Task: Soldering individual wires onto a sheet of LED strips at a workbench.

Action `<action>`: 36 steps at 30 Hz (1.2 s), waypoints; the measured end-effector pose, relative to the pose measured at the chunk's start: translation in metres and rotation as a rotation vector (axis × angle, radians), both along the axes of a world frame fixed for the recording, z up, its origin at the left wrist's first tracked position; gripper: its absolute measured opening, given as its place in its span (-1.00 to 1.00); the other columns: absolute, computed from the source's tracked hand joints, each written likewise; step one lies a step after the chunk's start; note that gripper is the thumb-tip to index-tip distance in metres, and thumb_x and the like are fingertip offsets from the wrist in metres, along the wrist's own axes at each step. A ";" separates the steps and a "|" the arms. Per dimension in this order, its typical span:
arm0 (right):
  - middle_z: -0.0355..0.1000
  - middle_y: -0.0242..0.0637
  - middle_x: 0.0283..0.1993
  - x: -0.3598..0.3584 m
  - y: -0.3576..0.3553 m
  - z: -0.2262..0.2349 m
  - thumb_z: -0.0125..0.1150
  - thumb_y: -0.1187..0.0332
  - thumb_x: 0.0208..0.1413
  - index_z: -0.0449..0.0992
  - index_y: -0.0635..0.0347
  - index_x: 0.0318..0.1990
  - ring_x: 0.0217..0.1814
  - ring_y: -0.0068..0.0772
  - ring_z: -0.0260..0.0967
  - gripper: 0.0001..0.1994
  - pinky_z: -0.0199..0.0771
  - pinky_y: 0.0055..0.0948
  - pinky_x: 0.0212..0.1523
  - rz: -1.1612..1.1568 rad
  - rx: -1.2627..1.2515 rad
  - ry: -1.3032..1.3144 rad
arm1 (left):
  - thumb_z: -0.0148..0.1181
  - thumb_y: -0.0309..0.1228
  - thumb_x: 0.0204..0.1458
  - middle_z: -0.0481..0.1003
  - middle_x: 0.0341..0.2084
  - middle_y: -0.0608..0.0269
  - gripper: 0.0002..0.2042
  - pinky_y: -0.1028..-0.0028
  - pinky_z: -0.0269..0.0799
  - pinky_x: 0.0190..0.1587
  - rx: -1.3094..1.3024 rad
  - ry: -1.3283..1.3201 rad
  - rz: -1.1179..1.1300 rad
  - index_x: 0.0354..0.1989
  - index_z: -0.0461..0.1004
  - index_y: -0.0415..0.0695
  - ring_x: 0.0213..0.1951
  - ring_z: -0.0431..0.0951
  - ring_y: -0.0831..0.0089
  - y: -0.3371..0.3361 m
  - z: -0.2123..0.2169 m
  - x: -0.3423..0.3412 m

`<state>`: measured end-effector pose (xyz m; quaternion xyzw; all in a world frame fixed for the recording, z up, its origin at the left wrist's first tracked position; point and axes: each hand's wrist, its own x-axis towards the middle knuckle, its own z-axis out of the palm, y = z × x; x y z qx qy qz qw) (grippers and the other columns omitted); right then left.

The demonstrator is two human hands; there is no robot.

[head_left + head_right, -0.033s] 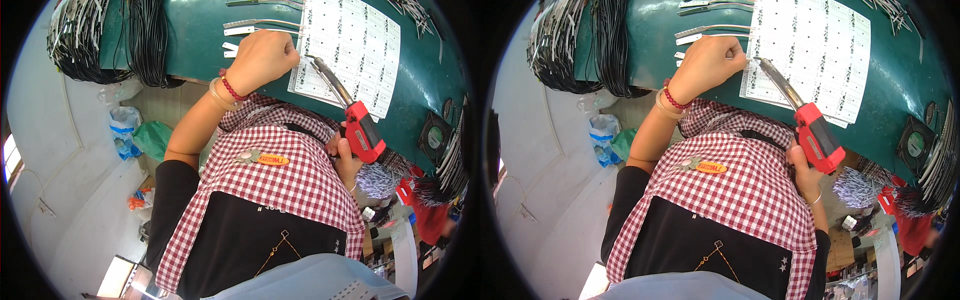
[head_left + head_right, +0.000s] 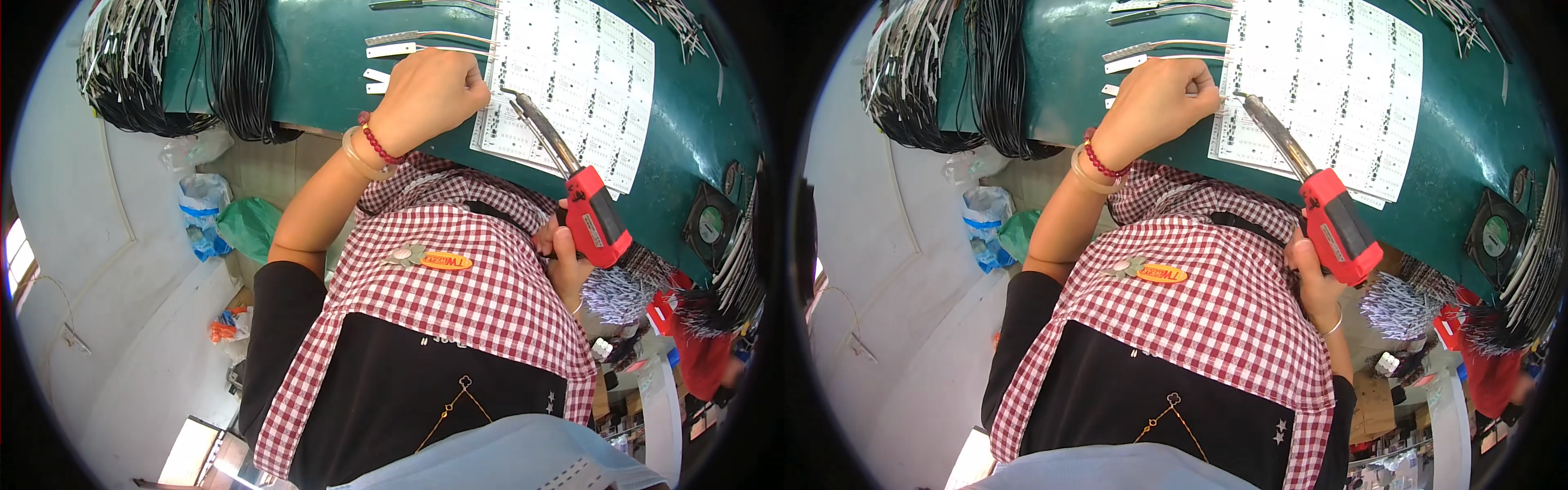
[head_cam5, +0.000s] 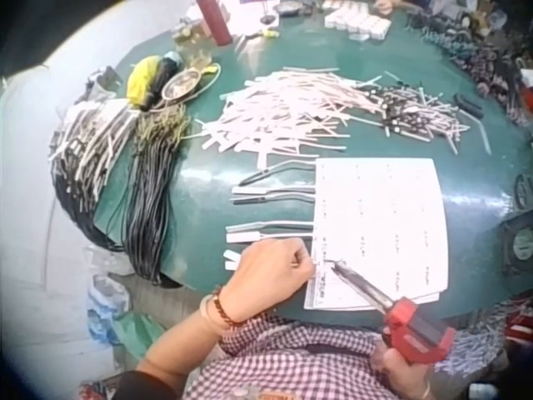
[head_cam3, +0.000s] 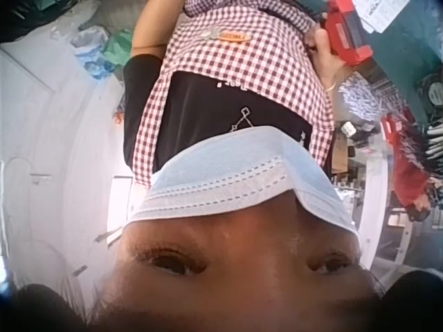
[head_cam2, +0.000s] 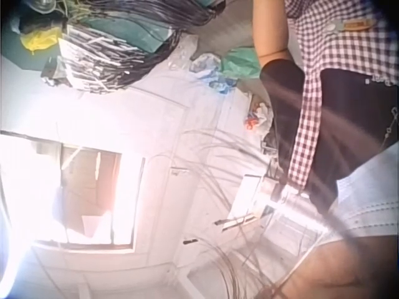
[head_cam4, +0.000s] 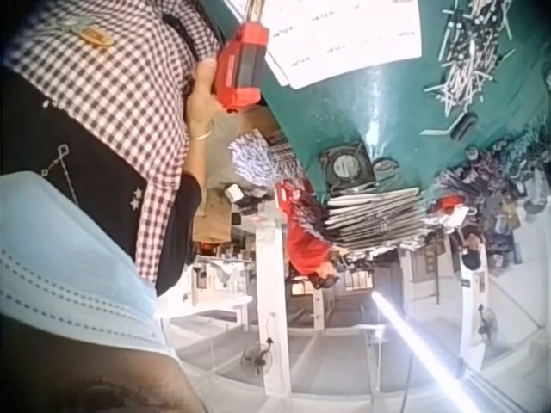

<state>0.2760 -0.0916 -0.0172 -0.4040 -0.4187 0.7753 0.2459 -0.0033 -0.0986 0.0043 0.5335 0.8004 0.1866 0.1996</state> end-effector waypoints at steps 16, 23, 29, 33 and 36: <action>0.23 -0.37 -0.52 -0.002 -0.001 0.004 0.11 0.41 0.10 0.24 0.33 -0.03 -0.58 -0.61 0.11 -0.68 0.20 -0.54 -0.50 -0.030 -0.032 0.018 | 0.16 -0.34 -0.18 0.47 -0.68 0.08 -0.82 0.37 0.39 -0.48 -0.011 0.023 0.011 -0.58 0.50 -0.23 -0.60 0.49 0.17 0.000 -0.002 0.001; 0.23 -0.36 -0.53 -0.001 0.000 0.000 0.10 0.41 0.10 0.23 0.34 -0.01 -0.58 -0.60 0.11 -0.66 0.20 -0.53 -0.50 -0.004 -0.033 0.013 | 0.15 -0.34 -0.17 0.48 -0.66 0.03 -0.81 0.37 0.40 -0.46 -0.014 0.011 -0.022 -0.57 0.49 -0.24 -0.57 0.50 0.14 0.002 -0.001 -0.002; 0.21 -0.35 -0.56 -0.003 -0.002 0.001 0.11 0.38 0.10 0.25 0.33 -0.08 -0.59 -0.58 0.11 -0.70 0.20 -0.53 -0.52 -0.009 -0.020 -0.004 | 0.15 -0.36 -0.16 0.47 -0.65 0.01 -0.83 0.35 0.40 -0.44 0.044 0.021 -0.050 -0.56 0.49 -0.24 -0.55 0.50 0.11 0.000 -0.001 -0.002; 0.31 -0.32 -0.49 0.003 0.002 -0.008 0.06 0.46 0.12 0.29 0.39 -0.05 -0.55 -0.60 0.22 -0.73 0.26 -0.57 -0.50 0.059 0.028 0.051 | 0.15 -0.36 -0.16 0.47 -0.64 0.01 -0.83 0.34 0.41 -0.43 0.001 -0.003 -0.060 -0.56 0.49 -0.24 -0.54 0.51 0.10 0.001 -0.001 -0.004; 0.31 -0.33 -0.48 0.003 0.003 -0.007 0.06 0.46 0.12 0.30 0.38 -0.05 -0.55 -0.60 0.23 -0.73 0.25 -0.58 -0.51 0.137 0.093 0.020 | 0.14 -0.36 -0.16 0.47 -0.64 0.00 -0.83 0.34 0.41 -0.43 0.006 0.009 -0.053 -0.56 0.49 -0.24 -0.54 0.51 0.10 0.000 0.000 -0.004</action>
